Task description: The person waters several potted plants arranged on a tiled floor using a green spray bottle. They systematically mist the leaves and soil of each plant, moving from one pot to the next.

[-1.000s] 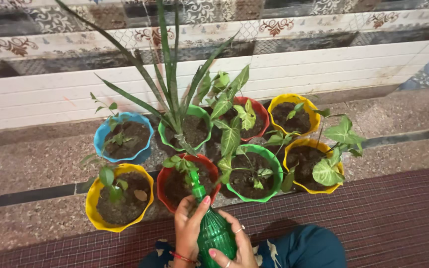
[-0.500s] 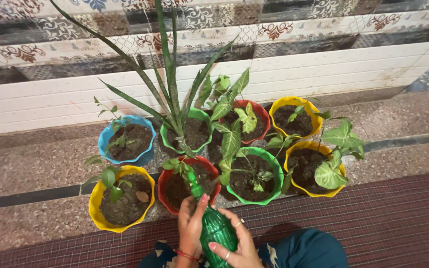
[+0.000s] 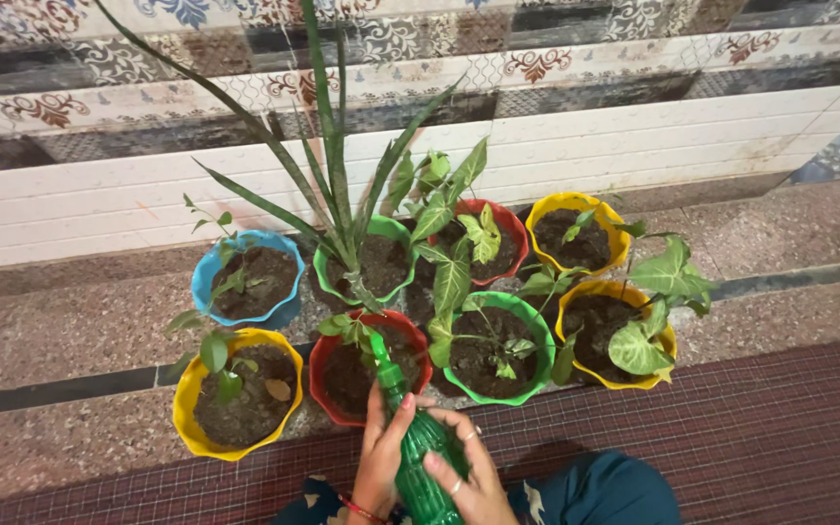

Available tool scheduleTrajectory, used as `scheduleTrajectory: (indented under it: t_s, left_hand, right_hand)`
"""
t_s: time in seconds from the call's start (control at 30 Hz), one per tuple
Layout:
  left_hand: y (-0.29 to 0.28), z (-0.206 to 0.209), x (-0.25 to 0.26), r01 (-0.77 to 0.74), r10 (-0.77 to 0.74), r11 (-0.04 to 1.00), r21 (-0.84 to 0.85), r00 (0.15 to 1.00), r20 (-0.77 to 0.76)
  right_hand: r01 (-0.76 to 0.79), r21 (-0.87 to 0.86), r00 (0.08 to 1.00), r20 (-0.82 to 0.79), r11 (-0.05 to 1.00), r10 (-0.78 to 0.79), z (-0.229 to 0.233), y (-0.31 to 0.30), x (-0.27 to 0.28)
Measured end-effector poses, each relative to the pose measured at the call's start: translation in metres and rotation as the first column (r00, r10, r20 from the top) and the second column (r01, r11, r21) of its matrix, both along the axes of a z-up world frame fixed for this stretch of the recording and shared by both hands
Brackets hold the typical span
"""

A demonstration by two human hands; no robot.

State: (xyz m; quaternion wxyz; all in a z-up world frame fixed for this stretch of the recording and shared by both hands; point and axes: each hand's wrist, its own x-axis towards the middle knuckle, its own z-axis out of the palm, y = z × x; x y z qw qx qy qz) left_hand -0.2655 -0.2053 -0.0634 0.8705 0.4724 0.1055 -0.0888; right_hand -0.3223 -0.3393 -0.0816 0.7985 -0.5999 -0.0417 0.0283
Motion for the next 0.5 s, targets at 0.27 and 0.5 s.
scheduleTrajectory:
  t_s: [0.27,0.5]
  left_hand:
    - [0.024,-0.023,-0.001,0.051,-0.076,0.98,0.193,0.989,0.128]
    - [0.025,-0.051,-0.005,0.098,-0.182,0.96,0.262,0.93,0.318]
  right_hand:
    - [0.044,-0.055,0.996,-0.078,0.997,-0.049,0.031,0.014,0.05]
    - [-0.082,-0.018,0.978,-0.192,0.996,0.077,0.028,0.027,0.072]
